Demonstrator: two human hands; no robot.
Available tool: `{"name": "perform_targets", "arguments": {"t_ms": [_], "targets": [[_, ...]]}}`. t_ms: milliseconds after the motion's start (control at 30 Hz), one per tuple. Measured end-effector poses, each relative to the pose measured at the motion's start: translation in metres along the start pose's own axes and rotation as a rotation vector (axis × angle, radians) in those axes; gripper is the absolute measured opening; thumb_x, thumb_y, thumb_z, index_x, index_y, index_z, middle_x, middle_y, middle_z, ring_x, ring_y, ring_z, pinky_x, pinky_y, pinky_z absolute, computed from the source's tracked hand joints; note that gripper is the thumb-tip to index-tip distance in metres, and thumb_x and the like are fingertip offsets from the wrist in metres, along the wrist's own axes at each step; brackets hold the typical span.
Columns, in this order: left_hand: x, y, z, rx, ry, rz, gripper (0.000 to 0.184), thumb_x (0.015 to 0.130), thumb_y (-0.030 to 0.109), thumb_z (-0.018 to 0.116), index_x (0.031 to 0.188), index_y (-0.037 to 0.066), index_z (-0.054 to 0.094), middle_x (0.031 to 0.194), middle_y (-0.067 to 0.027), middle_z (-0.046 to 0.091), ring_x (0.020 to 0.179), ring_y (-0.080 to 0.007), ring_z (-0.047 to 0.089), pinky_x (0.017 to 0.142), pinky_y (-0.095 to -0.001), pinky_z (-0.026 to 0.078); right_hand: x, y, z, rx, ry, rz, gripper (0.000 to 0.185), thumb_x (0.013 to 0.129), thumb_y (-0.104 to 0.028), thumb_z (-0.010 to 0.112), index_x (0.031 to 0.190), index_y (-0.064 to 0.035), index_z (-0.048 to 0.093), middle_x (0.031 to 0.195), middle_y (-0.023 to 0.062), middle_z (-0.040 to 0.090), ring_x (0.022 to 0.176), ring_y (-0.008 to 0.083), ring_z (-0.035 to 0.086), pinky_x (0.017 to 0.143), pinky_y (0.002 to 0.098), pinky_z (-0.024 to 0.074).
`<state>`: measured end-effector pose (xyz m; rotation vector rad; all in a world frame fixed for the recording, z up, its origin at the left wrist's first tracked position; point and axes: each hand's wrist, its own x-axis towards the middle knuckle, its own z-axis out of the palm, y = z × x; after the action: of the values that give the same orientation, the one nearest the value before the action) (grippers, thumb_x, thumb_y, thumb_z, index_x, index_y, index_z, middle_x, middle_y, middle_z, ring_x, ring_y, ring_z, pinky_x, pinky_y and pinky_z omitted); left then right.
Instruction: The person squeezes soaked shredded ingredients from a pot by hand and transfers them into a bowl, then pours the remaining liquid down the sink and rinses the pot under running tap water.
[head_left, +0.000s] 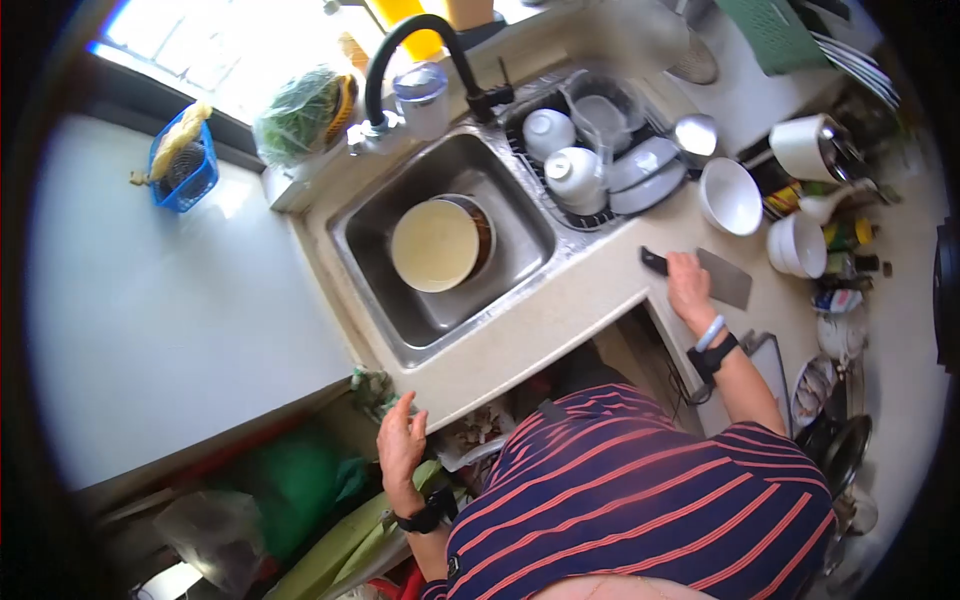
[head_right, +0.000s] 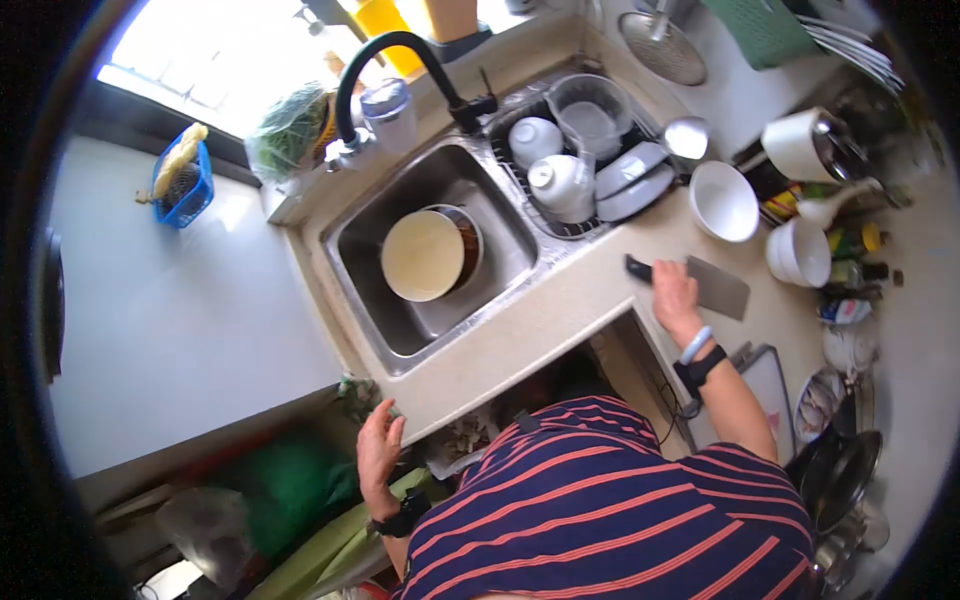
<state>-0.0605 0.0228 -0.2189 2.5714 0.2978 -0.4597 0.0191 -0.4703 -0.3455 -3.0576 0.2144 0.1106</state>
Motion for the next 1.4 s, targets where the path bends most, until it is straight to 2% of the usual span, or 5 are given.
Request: {"name": "perform_targets", "arguments": {"t_ms": [267,400,967,1200,1400], "targets": [[0.037,0.018,0.004,0.051,0.006,-0.015,0.037,0.083,0.019,0.060,0.117,0.007,0.055,0.098,-0.0186,0.061,0.093,-0.0350,0.058,0.080,-0.0419,0.046,0.088,-0.122,-0.029,0.566,0.083,-0.519,0.045,0.077,-0.009,0.057,0.120,0.0005,0.048,0.102,0.0177,0.058,0.096,0.0312,0.058,0.080,0.0389,0.0486],[0.043,0.030,0.006,-0.001,-0.011,-0.061,0.038,0.083,0.020,0.060,0.118,0.007,0.054,0.102,-0.0202,0.061,0.096,-0.0355,0.057,0.082,-0.0422,0.045,0.138,-0.240,0.020,1.240,-0.784,-0.049,0.038,0.081,-0.011,0.056,0.116,0.0031,0.050,0.093,0.0143,0.062,0.076,0.0243,0.061,0.064,0.0350,0.0513],[0.087,-0.002,0.035,-0.398,-0.056,-0.119,0.043,0.087,0.018,0.059,0.127,0.004,0.049,0.092,-0.0145,0.064,0.074,-0.0180,0.063,0.066,-0.0326,0.051,0.157,-0.313,0.122,1.502,-1.119,0.422,0.039,0.084,0.000,0.048,0.123,-0.0045,0.047,0.113,0.0121,0.058,0.094,0.0275,0.062,0.065,0.0392,0.0590],[0.167,0.025,0.048,-1.096,-0.041,-0.454,0.086,0.086,0.032,0.062,0.142,0.002,0.005,0.116,-0.0265,0.046,0.072,-0.0265,0.065,0.054,-0.0320,0.055,0.139,-0.328,0.137,1.819,-1.408,0.617,0.044,0.079,0.005,0.053,0.121,-0.0059,0.048,0.111,0.0113,0.059,0.097,0.0270,0.060,0.076,0.0420,0.0560],[0.200,0.041,0.062,-1.098,0.036,-0.453,0.075,0.084,0.034,0.065,0.133,0.005,0.016,0.116,-0.0241,0.045,0.066,-0.0288,0.065,0.046,-0.0337,0.054,0.118,-0.345,0.143,1.933,-1.509,0.761,0.040,0.080,0.006,0.052,0.118,-0.0067,0.050,0.107,0.0081,0.059,0.092,0.0251,0.060,0.078,0.0421,0.0555]]}}
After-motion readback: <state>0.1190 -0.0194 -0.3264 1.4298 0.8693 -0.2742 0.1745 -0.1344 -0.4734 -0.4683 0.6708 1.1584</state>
